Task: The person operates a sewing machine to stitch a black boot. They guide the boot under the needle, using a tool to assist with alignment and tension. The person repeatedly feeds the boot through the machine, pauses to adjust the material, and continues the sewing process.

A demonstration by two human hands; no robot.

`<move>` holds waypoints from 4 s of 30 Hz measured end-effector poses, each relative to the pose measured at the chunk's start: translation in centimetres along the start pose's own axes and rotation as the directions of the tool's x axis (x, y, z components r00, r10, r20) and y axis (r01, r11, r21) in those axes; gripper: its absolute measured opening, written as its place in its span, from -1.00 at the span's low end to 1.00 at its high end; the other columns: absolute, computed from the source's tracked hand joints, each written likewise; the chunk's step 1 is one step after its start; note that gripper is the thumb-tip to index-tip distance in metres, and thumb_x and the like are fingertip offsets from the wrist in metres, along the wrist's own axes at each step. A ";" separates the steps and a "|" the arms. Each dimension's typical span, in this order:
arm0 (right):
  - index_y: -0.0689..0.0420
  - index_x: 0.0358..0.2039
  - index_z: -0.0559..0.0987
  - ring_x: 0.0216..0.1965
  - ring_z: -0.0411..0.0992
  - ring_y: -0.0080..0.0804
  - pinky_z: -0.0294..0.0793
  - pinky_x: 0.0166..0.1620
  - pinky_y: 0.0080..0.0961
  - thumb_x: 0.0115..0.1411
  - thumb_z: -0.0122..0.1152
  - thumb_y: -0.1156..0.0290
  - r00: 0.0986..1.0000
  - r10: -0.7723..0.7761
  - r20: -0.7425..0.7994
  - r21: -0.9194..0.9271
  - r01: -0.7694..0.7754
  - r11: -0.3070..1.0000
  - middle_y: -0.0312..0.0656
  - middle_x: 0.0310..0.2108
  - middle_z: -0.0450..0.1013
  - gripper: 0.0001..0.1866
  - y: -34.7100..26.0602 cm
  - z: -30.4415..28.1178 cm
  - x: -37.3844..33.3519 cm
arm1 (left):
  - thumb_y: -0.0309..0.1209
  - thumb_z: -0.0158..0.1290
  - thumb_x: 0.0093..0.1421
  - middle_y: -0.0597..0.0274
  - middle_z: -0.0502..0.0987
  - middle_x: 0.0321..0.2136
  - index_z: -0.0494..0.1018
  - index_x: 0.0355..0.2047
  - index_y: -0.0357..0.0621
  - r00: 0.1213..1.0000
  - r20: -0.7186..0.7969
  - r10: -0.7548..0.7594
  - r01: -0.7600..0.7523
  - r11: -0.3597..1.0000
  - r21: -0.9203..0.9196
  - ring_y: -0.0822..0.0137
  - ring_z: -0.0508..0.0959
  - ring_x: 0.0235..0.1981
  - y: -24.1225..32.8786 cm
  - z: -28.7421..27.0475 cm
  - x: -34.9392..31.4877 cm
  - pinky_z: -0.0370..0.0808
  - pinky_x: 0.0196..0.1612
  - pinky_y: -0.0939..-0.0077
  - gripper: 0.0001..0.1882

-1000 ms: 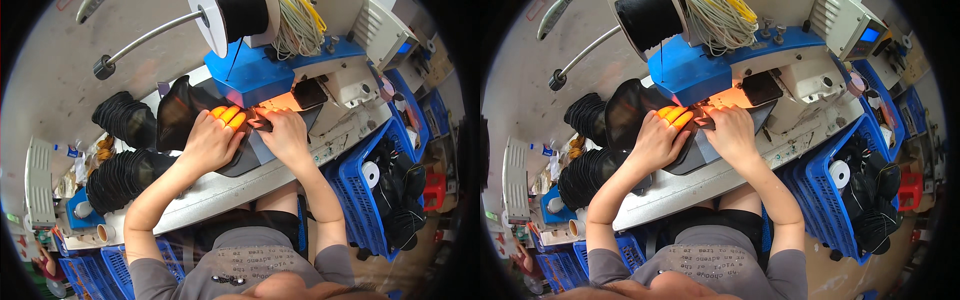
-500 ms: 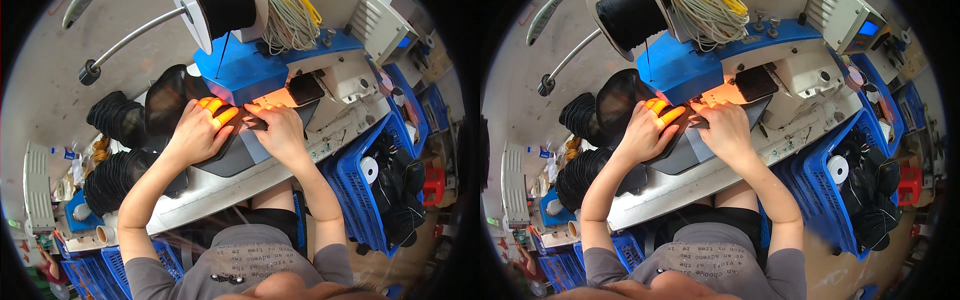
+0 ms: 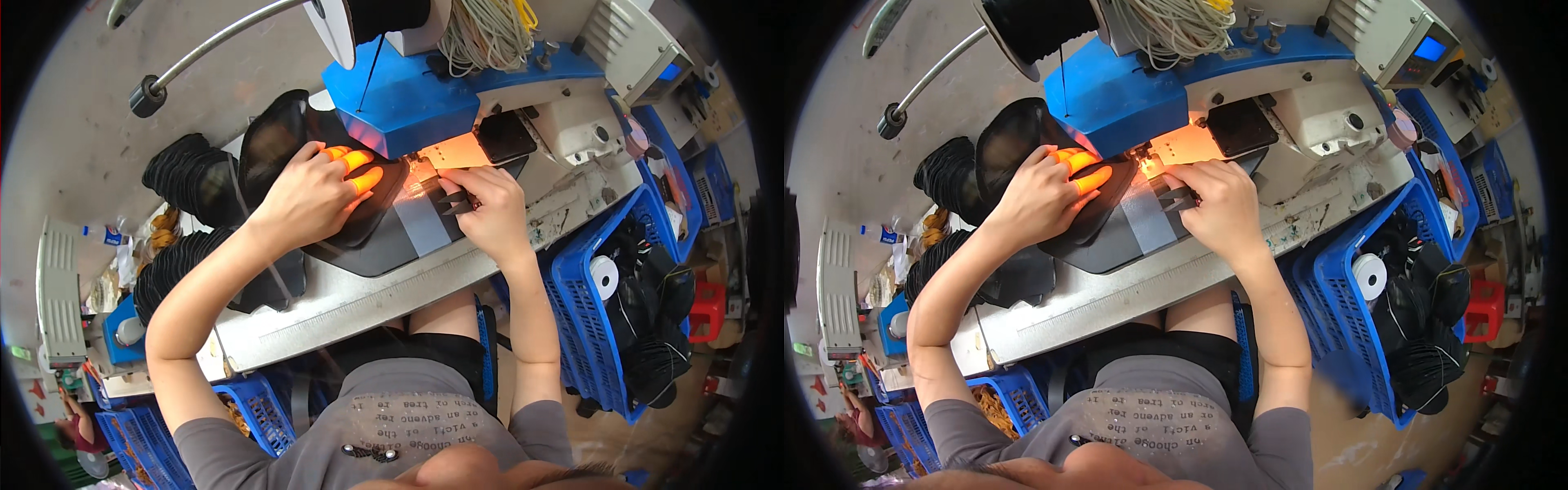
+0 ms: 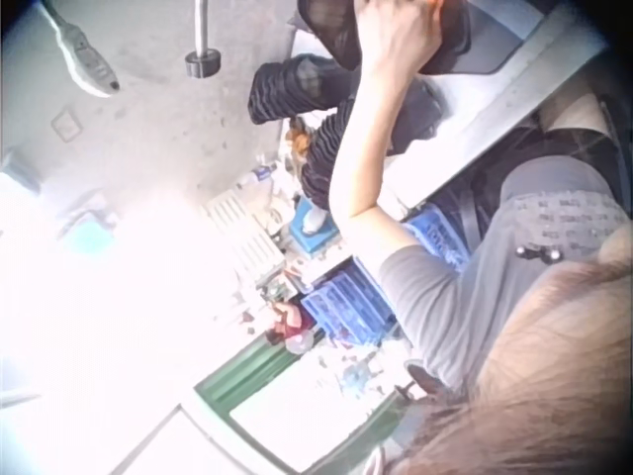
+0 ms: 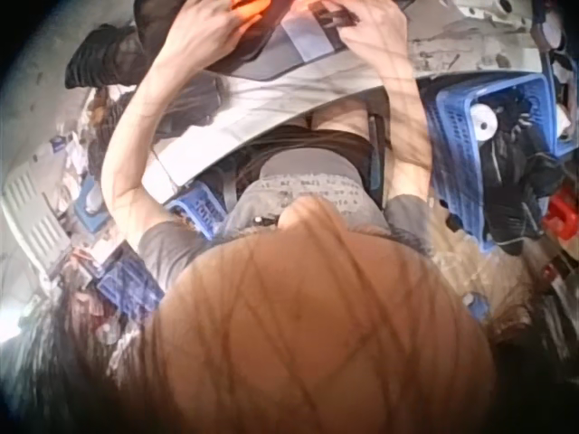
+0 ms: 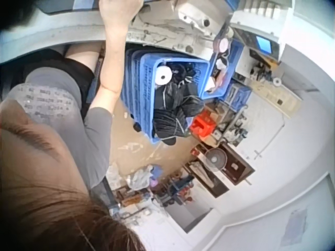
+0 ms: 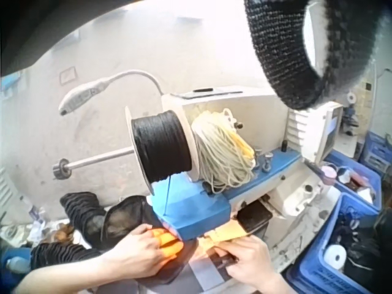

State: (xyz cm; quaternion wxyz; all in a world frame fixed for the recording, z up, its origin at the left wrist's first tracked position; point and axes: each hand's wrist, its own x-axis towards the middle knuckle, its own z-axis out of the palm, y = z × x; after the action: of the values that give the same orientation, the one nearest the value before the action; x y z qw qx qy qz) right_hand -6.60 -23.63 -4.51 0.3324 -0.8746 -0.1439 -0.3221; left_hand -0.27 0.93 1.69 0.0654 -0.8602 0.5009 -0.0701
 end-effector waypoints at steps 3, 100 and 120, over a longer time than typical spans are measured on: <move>0.12 -0.40 0.67 -0.40 0.49 -0.23 0.40 -0.28 -0.35 -0.01 0.30 0.43 1.000 -0.005 -0.007 -0.006 0.005 1.000 -0.21 -0.51 0.55 -0.87 -0.2 0.1 0.0 | -0.31 0.08 0.18 0.18 0.50 -0.41 0.55 -0.03 -0.01 0.999 -0.050 -0.005 0.007 1.000 0.029 0.24 0.48 -0.39 -0.1 0.7 -0.4 0.36 -0.07 0.33 -0.67; 0.13 -0.24 0.59 -0.56 0.52 -0.16 0.49 -0.50 -0.32 0.10 0.22 0.36 0.987 0.087 0.133 -0.297 -0.044 0.954 -0.18 -0.56 0.50 -0.78 -2.8 1.4 0.1 | -0.16 0.08 0.20 -0.14 0.50 -0.32 0.48 0.05 -0.18 0.783 -0.230 -0.578 0.604 0.795 0.058 0.03 0.52 -0.30 10.8 1.4 -0.9 0.32 -0.21 0.25 -0.52; 0.08 -0.15 0.59 -0.56 0.49 -0.23 0.45 -0.49 -0.34 0.03 0.29 0.37 1.000 0.001 -0.025 -0.079 -0.003 0.997 -0.23 -0.54 0.49 -0.68 -2.4 1.3 -1.0 | -0.59 0.13 -0.11 -0.14 0.46 0.02 0.46 0.05 -0.22 0.755 -0.406 -0.515 0.342 0.837 -0.426 -0.12 0.39 0.17 11.7 5.4 -8.2 0.20 0.23 0.09 -0.41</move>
State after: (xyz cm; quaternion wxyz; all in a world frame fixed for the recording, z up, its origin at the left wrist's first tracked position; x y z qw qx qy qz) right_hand -7.84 -21.01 -4.77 0.2997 -0.8832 -0.1262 -0.3379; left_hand -13.20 2.56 -6.15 -0.2292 -0.9020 0.2906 -0.2222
